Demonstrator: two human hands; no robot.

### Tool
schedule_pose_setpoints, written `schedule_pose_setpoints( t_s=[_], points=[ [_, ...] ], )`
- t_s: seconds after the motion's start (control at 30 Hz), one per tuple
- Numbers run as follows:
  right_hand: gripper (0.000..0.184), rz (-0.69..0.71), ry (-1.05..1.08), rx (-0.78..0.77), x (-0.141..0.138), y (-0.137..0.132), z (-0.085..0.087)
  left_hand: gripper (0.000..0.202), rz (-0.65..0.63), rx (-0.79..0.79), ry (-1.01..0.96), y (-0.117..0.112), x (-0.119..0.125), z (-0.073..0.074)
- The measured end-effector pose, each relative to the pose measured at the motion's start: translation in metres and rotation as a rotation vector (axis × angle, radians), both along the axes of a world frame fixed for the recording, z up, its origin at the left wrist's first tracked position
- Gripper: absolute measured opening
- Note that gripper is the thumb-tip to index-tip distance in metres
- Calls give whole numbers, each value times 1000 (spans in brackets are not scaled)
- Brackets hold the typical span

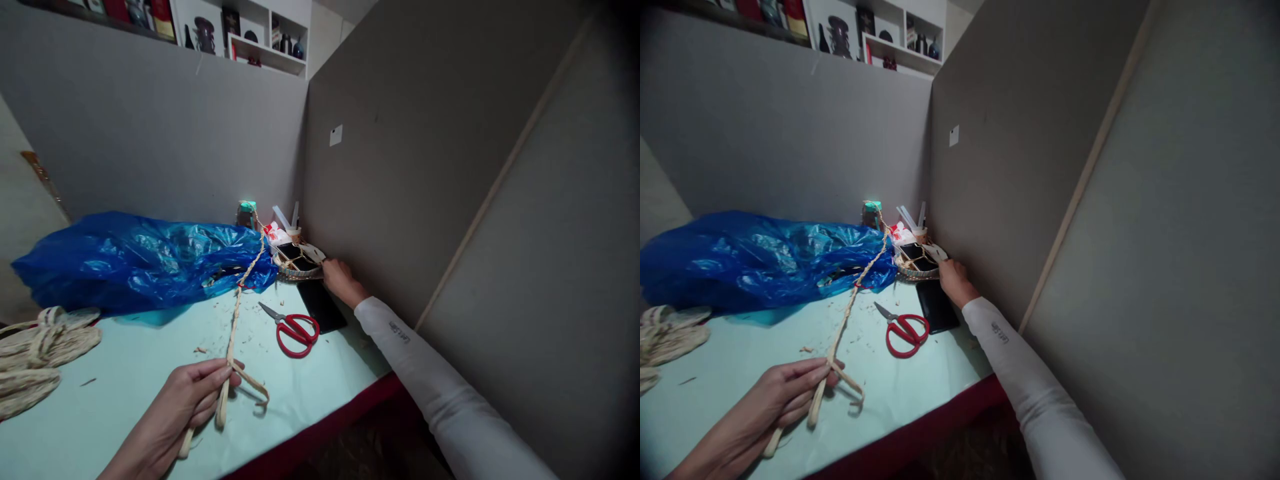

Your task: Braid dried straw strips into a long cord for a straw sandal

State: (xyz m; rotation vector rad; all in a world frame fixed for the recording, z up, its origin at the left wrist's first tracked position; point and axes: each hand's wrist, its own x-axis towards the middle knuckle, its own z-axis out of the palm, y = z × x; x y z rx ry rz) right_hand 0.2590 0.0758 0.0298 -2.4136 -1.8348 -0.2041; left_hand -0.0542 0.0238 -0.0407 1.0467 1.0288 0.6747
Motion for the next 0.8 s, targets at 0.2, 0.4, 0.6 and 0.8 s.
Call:
schedule_pose_setpoints(
  t_s=[0.2, 0.4, 0.6, 0.8],
  points=[
    [25, -22, 132, 103, 12, 8, -7, 40, 55, -38, -12, -3, 0, 2],
    [35, 319, 482, 131, -24, -27, 4, 38, 47, -31, -35, -7, 0, 9],
    [27, 539, 1469, -181, -95, -82, -29, 28, 62, 42, -90, -12, 0, 13],
    [25, 542, 1043, 12, -129, -114, -47, 26, 102, 75, -150, -17, 0, 12]
  ],
)
